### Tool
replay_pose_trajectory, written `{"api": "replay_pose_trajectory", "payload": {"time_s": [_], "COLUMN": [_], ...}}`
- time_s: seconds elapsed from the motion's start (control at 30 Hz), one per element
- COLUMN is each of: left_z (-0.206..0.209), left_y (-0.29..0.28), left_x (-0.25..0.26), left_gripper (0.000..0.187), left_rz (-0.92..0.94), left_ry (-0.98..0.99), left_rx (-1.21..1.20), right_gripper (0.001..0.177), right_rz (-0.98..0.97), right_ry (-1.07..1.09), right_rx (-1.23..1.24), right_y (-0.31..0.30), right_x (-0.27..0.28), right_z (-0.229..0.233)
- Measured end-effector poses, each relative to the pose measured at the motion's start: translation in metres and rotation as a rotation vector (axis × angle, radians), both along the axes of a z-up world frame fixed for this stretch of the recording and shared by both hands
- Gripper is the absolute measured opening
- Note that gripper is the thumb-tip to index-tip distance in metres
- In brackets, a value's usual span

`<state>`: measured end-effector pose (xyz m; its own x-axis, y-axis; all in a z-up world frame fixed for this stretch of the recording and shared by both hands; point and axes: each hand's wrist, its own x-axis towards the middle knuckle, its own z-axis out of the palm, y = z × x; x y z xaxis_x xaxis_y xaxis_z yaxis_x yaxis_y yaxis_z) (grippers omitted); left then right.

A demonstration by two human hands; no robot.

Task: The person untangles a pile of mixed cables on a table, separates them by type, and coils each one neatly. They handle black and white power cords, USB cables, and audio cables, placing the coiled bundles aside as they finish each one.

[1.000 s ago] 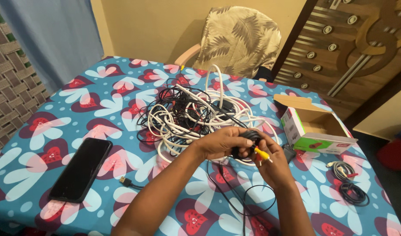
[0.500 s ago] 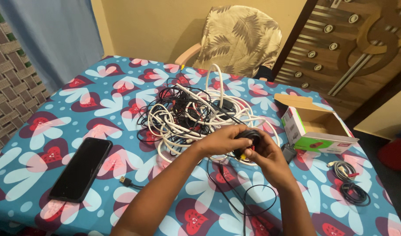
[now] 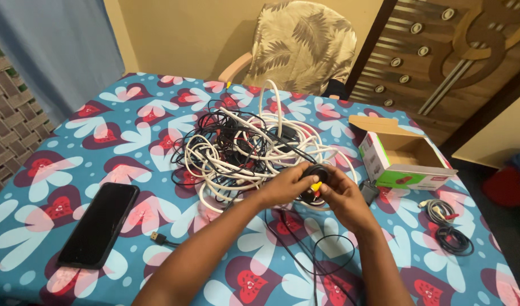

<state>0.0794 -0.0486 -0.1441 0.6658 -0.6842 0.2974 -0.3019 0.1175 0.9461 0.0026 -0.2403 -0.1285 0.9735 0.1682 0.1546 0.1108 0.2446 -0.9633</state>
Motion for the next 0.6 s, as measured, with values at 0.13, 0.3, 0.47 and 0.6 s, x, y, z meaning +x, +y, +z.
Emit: {"api": "replay_pose_trajectory", "payload": {"time_s": [0.13,0.3,0.47,0.6], "left_z": [-0.011,-0.045,-0.052,-0.039], "left_y": [0.000,0.003,0.012,0.011], "left_x": [-0.015,-0.012,-0.009,-0.017], "left_gripper": [0.036,0.044,0.056,0.055], "left_rz": [0.227,0.066,-0.116,-0.025], "left_ry": [-0.223,0.005,-0.018,0.031], "left_rx": [0.054,-0.075,-0.157,-0.142], "right_gripper": [0.053,0.051,0.039,0.030], "right_rz": [0.010,-0.019,-0.262,-0.455], "right_ry": [-0.016,-0.003,-0.062,-0.266], "right_rx": [-0.086,-0.258,-0.464,-0.750], "right_y": [-0.002,-0.002,0.012,0.027], "right_x": [0.003,0.008,0.011,-0.002], "right_z": [-0.008,-0.020,-0.025,-0.010]}}
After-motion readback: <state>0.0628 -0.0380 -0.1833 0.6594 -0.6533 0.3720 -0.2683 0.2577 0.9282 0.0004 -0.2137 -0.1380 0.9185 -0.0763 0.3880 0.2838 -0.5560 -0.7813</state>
